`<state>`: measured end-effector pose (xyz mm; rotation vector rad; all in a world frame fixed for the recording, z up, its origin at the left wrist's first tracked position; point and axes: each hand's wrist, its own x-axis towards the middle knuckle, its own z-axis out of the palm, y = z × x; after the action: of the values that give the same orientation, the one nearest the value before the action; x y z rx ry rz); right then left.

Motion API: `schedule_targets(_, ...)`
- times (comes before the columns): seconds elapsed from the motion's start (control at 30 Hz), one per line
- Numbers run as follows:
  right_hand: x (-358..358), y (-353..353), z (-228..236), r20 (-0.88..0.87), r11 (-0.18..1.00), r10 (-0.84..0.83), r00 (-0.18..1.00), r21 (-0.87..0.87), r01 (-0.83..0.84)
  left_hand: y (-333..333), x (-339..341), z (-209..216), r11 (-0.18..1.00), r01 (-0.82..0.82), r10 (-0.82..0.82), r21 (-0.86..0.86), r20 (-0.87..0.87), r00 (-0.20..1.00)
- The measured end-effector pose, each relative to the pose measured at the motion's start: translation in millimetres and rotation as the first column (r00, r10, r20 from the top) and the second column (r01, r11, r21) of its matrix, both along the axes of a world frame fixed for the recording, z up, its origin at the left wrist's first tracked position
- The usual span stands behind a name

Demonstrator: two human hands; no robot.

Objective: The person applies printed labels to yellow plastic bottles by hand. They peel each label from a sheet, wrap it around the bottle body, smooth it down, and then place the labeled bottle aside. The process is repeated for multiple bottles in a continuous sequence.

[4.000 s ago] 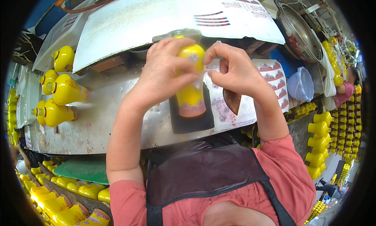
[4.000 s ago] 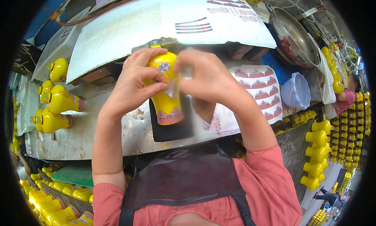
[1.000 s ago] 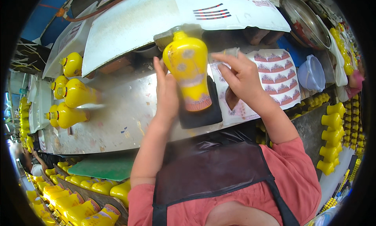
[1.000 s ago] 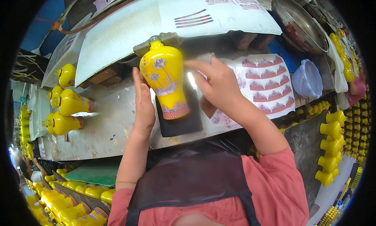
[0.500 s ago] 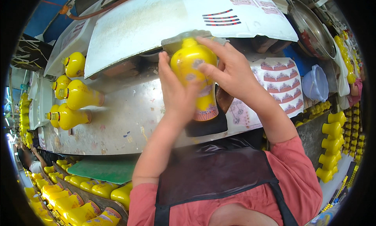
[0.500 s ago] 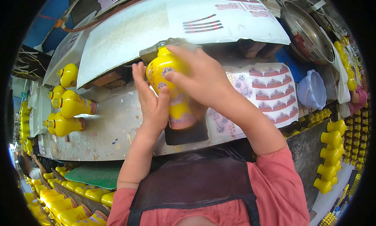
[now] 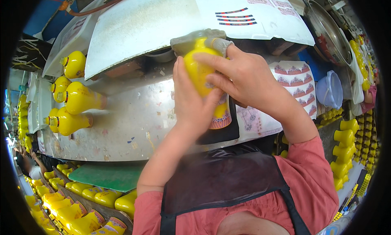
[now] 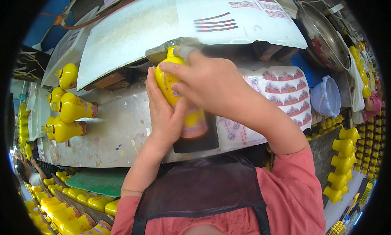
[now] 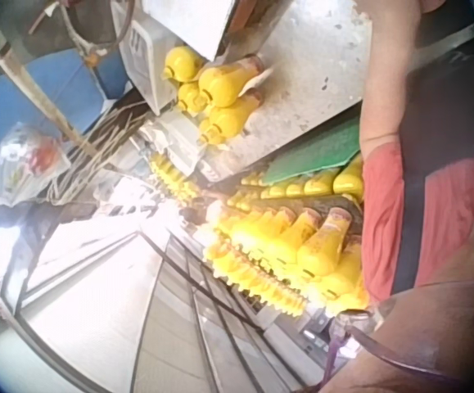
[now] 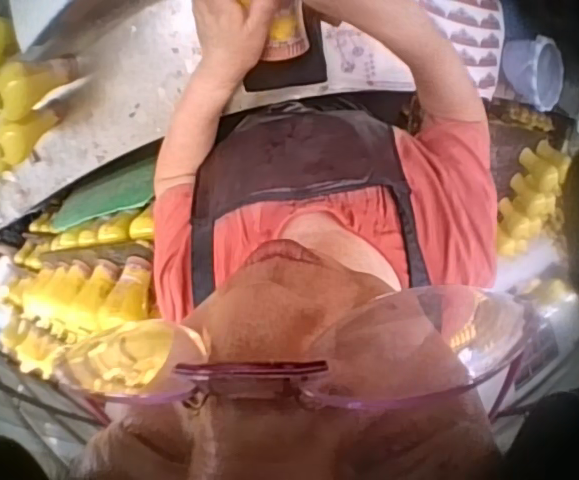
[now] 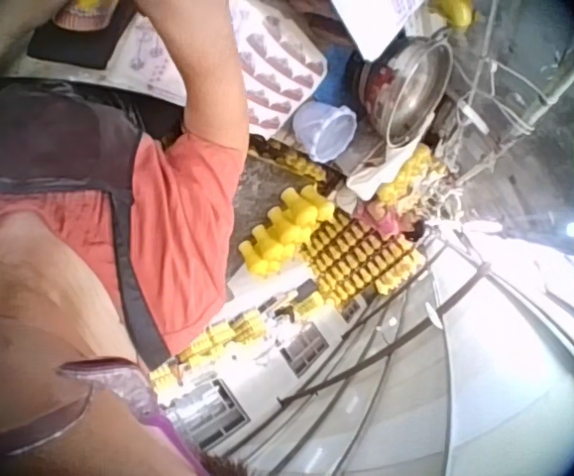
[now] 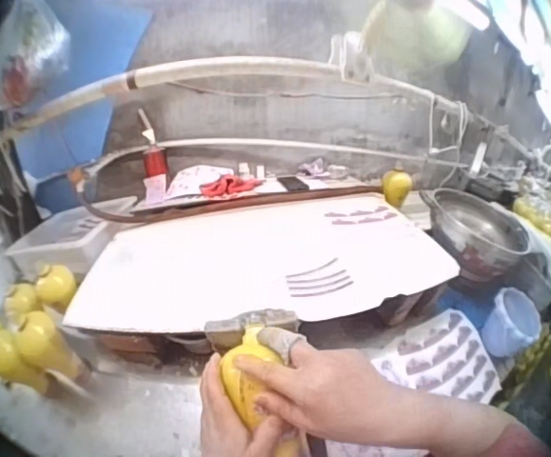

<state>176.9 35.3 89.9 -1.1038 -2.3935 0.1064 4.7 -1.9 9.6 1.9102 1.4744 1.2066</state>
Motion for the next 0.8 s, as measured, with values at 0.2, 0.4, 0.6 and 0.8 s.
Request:
schedule_targets(0.2, 4, 7, 7, -0.277, 0.996, -0.013, 0.961, -0.084, -0.01, 10, -8, 11, 0.985, -0.064, 0.058, 0.158, 0.039, 0.998)
schedule_targets(0.4, 6, 6, -5, -0.23, 0.998, -0.011, 0.973, -0.058, -0.002, 31, -15, 12, 0.958, -0.09, 0.067, 0.273, 0.091, 0.994)
schedule_targets(0.6, 6, 7, -4, -0.223, 0.994, -0.02, 0.975, -0.105, -0.003, 36, -22, 17, 0.95, -0.08, 0.045, 0.303, 0.124, 0.991)
schedule_targets(0.8, 8, 7, 3, -0.184, 0.986, -0.039, 0.982, -0.164, 0.008, 45, -36, 39, 0.958, 0.073, -0.048, 0.277, -0.096, 0.994)
